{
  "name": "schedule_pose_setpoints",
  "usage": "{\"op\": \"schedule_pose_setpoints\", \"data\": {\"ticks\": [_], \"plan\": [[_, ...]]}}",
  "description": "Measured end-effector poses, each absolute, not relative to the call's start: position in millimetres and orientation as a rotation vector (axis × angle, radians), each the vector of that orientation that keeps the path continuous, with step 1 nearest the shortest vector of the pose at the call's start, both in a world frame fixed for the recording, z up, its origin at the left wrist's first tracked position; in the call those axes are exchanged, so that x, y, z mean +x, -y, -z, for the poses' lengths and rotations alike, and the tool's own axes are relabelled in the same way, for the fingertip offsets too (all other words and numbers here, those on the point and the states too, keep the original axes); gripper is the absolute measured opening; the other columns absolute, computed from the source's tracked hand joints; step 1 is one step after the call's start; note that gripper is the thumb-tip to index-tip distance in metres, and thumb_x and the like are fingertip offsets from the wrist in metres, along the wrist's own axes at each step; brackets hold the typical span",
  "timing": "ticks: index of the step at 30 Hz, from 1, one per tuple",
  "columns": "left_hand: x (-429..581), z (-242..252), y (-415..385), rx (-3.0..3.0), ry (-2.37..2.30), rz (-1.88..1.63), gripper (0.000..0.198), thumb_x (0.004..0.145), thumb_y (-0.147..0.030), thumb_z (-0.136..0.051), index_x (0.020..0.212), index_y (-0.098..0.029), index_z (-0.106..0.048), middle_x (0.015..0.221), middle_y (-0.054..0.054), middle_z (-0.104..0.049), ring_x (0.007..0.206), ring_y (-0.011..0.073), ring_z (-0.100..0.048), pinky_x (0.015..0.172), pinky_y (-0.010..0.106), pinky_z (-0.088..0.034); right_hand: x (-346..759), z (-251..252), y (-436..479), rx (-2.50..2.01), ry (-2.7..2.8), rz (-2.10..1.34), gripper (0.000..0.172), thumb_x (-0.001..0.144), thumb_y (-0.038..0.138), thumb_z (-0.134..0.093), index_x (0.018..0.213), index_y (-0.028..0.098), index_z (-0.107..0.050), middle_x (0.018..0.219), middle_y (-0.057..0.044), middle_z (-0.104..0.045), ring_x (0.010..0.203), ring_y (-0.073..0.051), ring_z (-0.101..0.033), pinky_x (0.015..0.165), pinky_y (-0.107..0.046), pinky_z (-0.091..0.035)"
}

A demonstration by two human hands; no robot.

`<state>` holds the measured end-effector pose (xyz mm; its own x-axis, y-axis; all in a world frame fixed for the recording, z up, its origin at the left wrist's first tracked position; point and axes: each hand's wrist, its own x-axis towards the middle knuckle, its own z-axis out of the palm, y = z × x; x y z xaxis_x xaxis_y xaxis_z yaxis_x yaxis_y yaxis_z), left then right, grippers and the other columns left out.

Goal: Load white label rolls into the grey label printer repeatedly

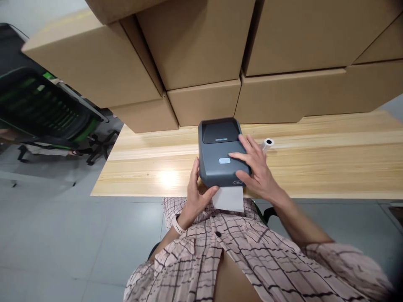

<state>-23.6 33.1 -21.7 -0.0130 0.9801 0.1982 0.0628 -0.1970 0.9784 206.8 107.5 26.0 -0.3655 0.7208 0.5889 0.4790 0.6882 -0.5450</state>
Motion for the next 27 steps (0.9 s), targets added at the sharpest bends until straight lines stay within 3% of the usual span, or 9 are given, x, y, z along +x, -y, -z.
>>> {"op": "schedule_pose_setpoints", "data": {"ticks": [4, 8, 14, 23, 27], "plan": [[-20, 27, -34, 1.413, -1.174, -1.377, 0.098, 0.097, -0.048, -0.081, 0.176, -0.04, -0.023, 0.188, 0.01, -0.017, 0.173, 0.0392, -0.023, 0.136, 0.057, -0.04, 194, 11, -77, -0.994, 1.577, -0.636, 0.062, 0.112, 0.064, -0.043, 0.17, 0.039, -0.041, 0.181, -0.007, -0.04, 0.17, -0.034, -0.034, 0.135, -0.069, -0.033], [-24, 36, -37, 1.542, -1.212, -1.422, 0.097, 0.097, -0.05, -0.081, 0.176, -0.039, -0.024, 0.186, 0.011, -0.022, 0.173, 0.0369, -0.024, 0.139, 0.057, -0.035, 191, 23, -65, -1.0, 1.562, -0.698, 0.063, 0.112, 0.061, -0.048, 0.171, 0.041, -0.041, 0.182, -0.003, -0.037, 0.171, -0.034, -0.031, 0.139, -0.068, -0.027], [-26, 40, -41, 1.677, -1.288, -1.475, 0.095, 0.097, -0.054, -0.079, 0.176, -0.039, -0.026, 0.183, 0.012, -0.03, 0.172, 0.0363, -0.027, 0.14, 0.06, -0.03, 195, 17, -64, -1.066, 1.622, -0.766, 0.077, 0.109, 0.071, -0.046, 0.177, 0.043, -0.024, 0.188, -0.001, -0.02, 0.174, -0.036, -0.02, 0.139, -0.07, -0.02], [-28, 22, -44, 1.737, -1.437, -1.478, 0.094, 0.094, -0.06, -0.081, 0.173, -0.036, -0.037, 0.181, 0.014, -0.036, 0.171, 0.039, -0.03, 0.136, 0.061, -0.037, 201, -5, -61, -1.039, 1.665, -0.857, 0.081, 0.106, 0.082, -0.034, 0.177, 0.044, -0.025, 0.188, 0.002, -0.018, 0.174, -0.035, -0.017, 0.141, -0.066, -0.02], [-32, -4, -59, 1.784, -1.289, -1.572, 0.08, 0.101, -0.065, -0.068, 0.171, -0.036, -0.041, 0.179, 0.01, -0.041, 0.17, 0.0375, -0.033, 0.139, 0.06, -0.031, 207, -31, -77, -0.985, 1.765, -0.736, 0.085, 0.104, 0.085, -0.029, 0.177, 0.041, -0.025, 0.188, -0.002, -0.022, 0.173, -0.038, -0.021, 0.139, -0.065, -0.026]]}}
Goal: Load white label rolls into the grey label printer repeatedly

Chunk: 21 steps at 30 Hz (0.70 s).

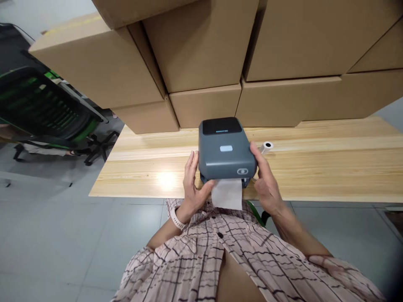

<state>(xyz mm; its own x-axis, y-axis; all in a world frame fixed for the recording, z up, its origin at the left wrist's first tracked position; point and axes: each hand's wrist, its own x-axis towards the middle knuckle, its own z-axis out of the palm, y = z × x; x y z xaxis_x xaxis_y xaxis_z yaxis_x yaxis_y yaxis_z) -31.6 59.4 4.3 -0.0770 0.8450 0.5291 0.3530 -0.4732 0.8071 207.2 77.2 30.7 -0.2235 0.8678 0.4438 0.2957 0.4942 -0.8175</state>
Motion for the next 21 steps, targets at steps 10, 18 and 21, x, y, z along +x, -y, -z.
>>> {"op": "schedule_pose_setpoints", "data": {"ticks": [10, 18, 21], "plan": [[-54, -15, -174, 1.479, -1.154, -1.578, 0.088, 0.096, -0.079, -0.063, 0.164, -0.025, -0.048, 0.17, 0.017, -0.053, 0.163, 0.0372, -0.046, 0.136, 0.057, -0.035, 184, -143, -207, -1.103, 1.912, -0.241, 0.074, 0.109, 0.074, -0.008, 0.174, 0.041, -0.021, 0.178, 0.002, -0.044, 0.16, -0.031, -0.044, 0.137, -0.059, -0.029], [-61, 9, -177, 1.382, -1.038, -1.144, 0.114, 0.078, -0.051, -0.087, 0.175, -0.029, -0.031, 0.178, 0.015, -0.043, 0.161, 0.04, -0.047, 0.126, 0.058, -0.049, 161, -165, -279, -1.235, 1.87, -0.292, 0.074, 0.116, 0.069, -0.017, 0.168, 0.017, -0.021, 0.178, -0.013, -0.039, 0.163, -0.025, -0.039, 0.136, -0.048, -0.027], [-60, 9, -176, 1.389, -1.031, -1.159, 0.111, 0.08, -0.048, -0.084, 0.175, -0.03, -0.03, 0.179, 0.015, -0.041, 0.161, 0.0398, -0.046, 0.125, 0.057, -0.049, 163, -161, -263, -1.132, 1.794, -0.118, 0.069, 0.116, 0.06, -0.041, 0.167, 0.016, -0.026, 0.183, -0.015, -0.028, 0.17, -0.027, -0.025, 0.139, -0.051, -0.025]]}}
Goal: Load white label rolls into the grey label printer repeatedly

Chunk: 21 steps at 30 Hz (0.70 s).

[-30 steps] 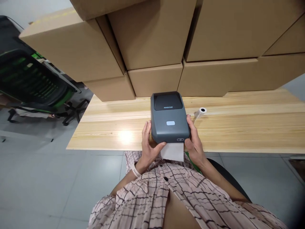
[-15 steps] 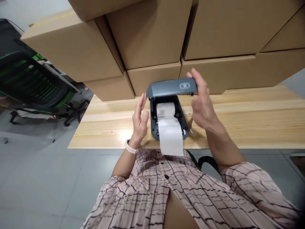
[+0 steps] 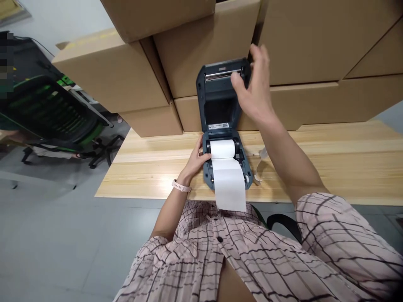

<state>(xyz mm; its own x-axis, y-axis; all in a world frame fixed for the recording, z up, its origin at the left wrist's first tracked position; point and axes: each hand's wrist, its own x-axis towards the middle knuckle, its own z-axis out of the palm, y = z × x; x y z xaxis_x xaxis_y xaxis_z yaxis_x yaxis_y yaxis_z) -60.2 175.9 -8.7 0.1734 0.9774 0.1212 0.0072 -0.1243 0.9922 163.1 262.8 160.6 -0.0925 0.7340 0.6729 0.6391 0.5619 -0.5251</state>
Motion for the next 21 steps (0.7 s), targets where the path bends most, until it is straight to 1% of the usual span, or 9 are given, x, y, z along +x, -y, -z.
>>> {"op": "schedule_pose_setpoints", "data": {"ticks": [1, 3, 5, 6, 8, 12, 15, 18, 21], "plan": [[-60, 9, -176, 1.393, -1.032, -1.16, 0.11, 0.081, -0.047, -0.082, 0.175, -0.03, -0.029, 0.18, 0.014, -0.04, 0.161, 0.0397, -0.046, 0.125, 0.057, -0.049, 165, -157, -252, -1.055, 1.792, -0.037, 0.064, 0.115, 0.055, -0.048, 0.164, 0.017, -0.035, 0.181, -0.015, -0.033, 0.17, -0.027, -0.027, 0.138, -0.052, -0.028], [-58, 9, -175, 1.404, -1.03, -1.161, 0.108, 0.081, -0.045, -0.08, 0.175, -0.03, -0.028, 0.181, 0.013, -0.038, 0.16, 0.0399, -0.048, 0.125, 0.057, -0.05, 170, -146, -231, -0.914, 1.928, 0.018, 0.045, 0.11, 0.046, -0.053, 0.147, 0.021, -0.057, 0.164, -0.014, -0.056, 0.158, -0.03, -0.046, 0.131, -0.053, -0.039], [-57, 10, -174, 1.413, -1.029, -1.159, 0.107, 0.082, -0.044, -0.077, 0.175, -0.029, -0.028, 0.181, 0.013, -0.039, 0.156, 0.0407, -0.053, 0.124, 0.059, -0.051, 175, -131, -218, -0.852, 2.249, -0.128, 0.033, 0.106, 0.042, -0.055, 0.13, 0.023, -0.069, 0.138, -0.011, -0.075, 0.135, -0.032, -0.067, 0.116, -0.053, -0.053], [-57, 10, -174, 1.421, -1.03, -1.157, 0.106, 0.083, -0.043, -0.076, 0.175, -0.028, -0.027, 0.18, 0.013, -0.039, 0.154, 0.0412, -0.054, 0.123, 0.06, -0.051, 176, -123, -215, -0.862, 2.426, -0.237, 0.033, 0.104, 0.042, -0.056, 0.128, 0.024, -0.071, 0.132, -0.01, -0.078, 0.126, -0.033, -0.072, 0.109, -0.052, -0.056], [-57, 10, -174, 1.444, -1.042, -1.155, 0.105, 0.083, -0.042, -0.074, 0.176, -0.026, -0.026, 0.181, 0.014, -0.038, 0.155, 0.042, -0.053, 0.123, 0.061, -0.051, 174, -108, -217, -0.923, 2.715, -0.406, 0.044, 0.099, 0.044, -0.062, 0.137, 0.023, -0.069, 0.135, -0.012, -0.078, 0.124, -0.037, -0.073, 0.102, -0.052, -0.057], [-57, 9, -176, 1.484, -1.08, -1.135, 0.107, 0.08, -0.036, -0.07, 0.176, -0.025, -0.026, 0.184, 0.013, -0.033, 0.162, 0.0417, -0.044, 0.129, 0.059, -0.044, 162, -89, -231, -1.074, 2.968, -0.443, 0.075, 0.092, 0.052, -0.071, 0.157, 0.02, -0.054, 0.144, -0.02, -0.074, 0.127, -0.046, -0.072, 0.102, -0.056, -0.054], [-57, 7, -178, 1.479, -1.13, -1.14, 0.11, 0.075, -0.031, -0.068, 0.176, -0.02, -0.026, 0.184, 0.015, -0.03, 0.165, 0.0418, -0.04, 0.133, 0.058, -0.04, 153, -85, -235, -1.14, 2.973, -0.424, 0.081, 0.088, 0.05, -0.074, 0.157, 0.016, -0.051, 0.136, -0.023, -0.076, 0.121, -0.046, -0.074, 0.098, -0.054, -0.055], [-55, 7, -178, 1.456, -1.15, -1.152, 0.11, 0.073, -0.027, -0.066, 0.176, -0.02, -0.027, 0.183, 0.015, -0.034, 0.164, 0.0419, -0.042, 0.131, 0.058, -0.042, 155, -88, -236, -1.101, 2.904, -0.519, 0.09, 0.079, 0.046, -0.079, 0.159, 0.018, -0.049, 0.134, -0.02, -0.077, 0.117, -0.043, -0.075, 0.097, -0.052, -0.057], [-54, 7, -176, 1.446, -1.126, -1.158, 0.11, 0.073, -0.027, -0.067, 0.176, -0.023, -0.028, 0.182, 0.013, -0.037, 0.161, 0.0414, -0.048, 0.127, 0.057, -0.047, 175, -100, -236, -0.861, 2.754, -0.805, 0.096, 0.075, 0.05, -0.082, 0.161, 0.024, -0.048, 0.138, -0.013, -0.076, 0.117, -0.036, -0.075, 0.098, -0.048, -0.06]]}}
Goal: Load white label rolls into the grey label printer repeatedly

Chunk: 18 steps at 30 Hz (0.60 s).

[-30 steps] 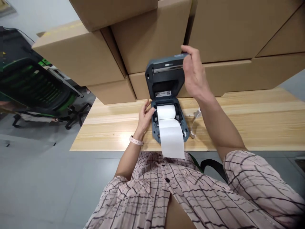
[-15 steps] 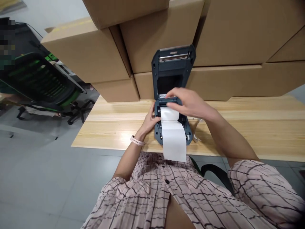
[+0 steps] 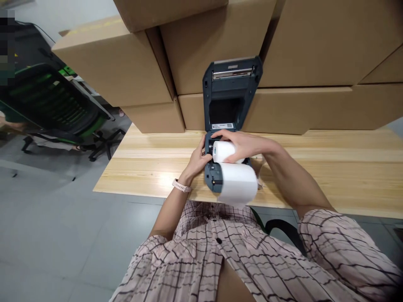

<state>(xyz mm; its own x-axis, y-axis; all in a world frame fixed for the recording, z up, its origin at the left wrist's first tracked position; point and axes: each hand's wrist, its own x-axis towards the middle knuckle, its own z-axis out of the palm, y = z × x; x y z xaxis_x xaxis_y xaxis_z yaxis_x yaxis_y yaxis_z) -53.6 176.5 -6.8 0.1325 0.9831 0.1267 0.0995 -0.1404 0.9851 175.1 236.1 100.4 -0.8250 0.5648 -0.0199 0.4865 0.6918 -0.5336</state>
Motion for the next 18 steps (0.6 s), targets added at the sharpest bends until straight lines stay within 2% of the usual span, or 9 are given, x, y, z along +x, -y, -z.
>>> {"op": "schedule_pose_setpoints", "data": {"ticks": [3, 7, 9, 11, 14, 18], "plan": [[-53, 6, -175, 1.439, -1.116, -1.163, 0.107, 0.075, -0.028, -0.067, 0.175, -0.024, -0.03, 0.183, 0.011, -0.035, 0.163, 0.0398, -0.045, 0.129, 0.056, -0.046, 213, -121, -231, -0.686, 2.526, -0.975, 0.098, 0.075, 0.061, -0.084, 0.16, 0.027, -0.051, 0.144, -0.01, -0.072, 0.123, -0.033, -0.074, 0.103, -0.045, -0.061], [-52, 4, -173, 1.413, -1.121, -1.17, 0.106, 0.074, -0.026, -0.066, 0.174, -0.023, -0.033, 0.184, 0.01, -0.033, 0.166, 0.0389, -0.04, 0.132, 0.056, -0.044, 268, -141, -222, -0.869, 2.189, -0.955, 0.108, 0.063, 0.066, -0.096, 0.158, 0.034, -0.055, 0.145, -0.011, -0.07, 0.126, -0.035, -0.071, 0.102, -0.046, -0.06], [-51, 4, -173, 1.398, -1.12, -1.173, 0.108, 0.073, -0.026, -0.066, 0.175, -0.023, -0.032, 0.184, 0.01, -0.032, 0.166, 0.04, -0.04, 0.13, 0.057, -0.046, 285, -142, -224, -1.021, 2.107, -0.855, 0.107, 0.063, 0.061, -0.096, 0.158, 0.033, -0.056, 0.144, -0.013, -0.071, 0.127, -0.034, -0.07, 0.102, -0.046, -0.058], [-51, 4, -173, 1.39, -1.111, -1.177, 0.109, 0.073, -0.027, -0.067, 0.175, -0.023, -0.03, 0.184, 0.01, -0.032, 0.166, 0.0403, -0.041, 0.128, 0.056, -0.048, 292, -135, -232, -1.163, 2.094, -0.715, 0.097, 0.069, 0.05, -0.092, 0.157, 0.028, -0.059, 0.144, -0.016, -0.071, 0.128, -0.033, -0.068, 0.103, -0.047, -0.056], [-51, 6, -173, 1.416, -1.099, -1.181, 0.107, 0.075, -0.028, -0.067, 0.176, -0.025, -0.03, 0.181, 0.01, -0.04, 0.164, 0.039, -0.045, 0.127, 0.055, -0.049, 287, -113, -250, -1.3, 2.086, -0.645, 0.086, 0.076, 0.035, -0.083, 0.157, 0.019, -0.059, 0.148, -0.021, -0.068, 0.128, -0.033, -0.067, 0.107, -0.047, -0.054], [-52, 8, -174, 1.461, -1.107, -1.152, 0.106, 0.078, -0.03, -0.066, 0.177, -0.022, -0.027, 0.175, 0.014, -0.049, 0.162, 0.0397, -0.047, 0.129, 0.058, -0.047, 268, -73, -274, -1.334, 2.072, -0.742, 0.09, 0.071, 0.035, -0.085, 0.155, 0.016, -0.059, 0.148, -0.02, -0.069, 0.131, -0.038, -0.068, 0.114, -0.052, -0.054]]}}
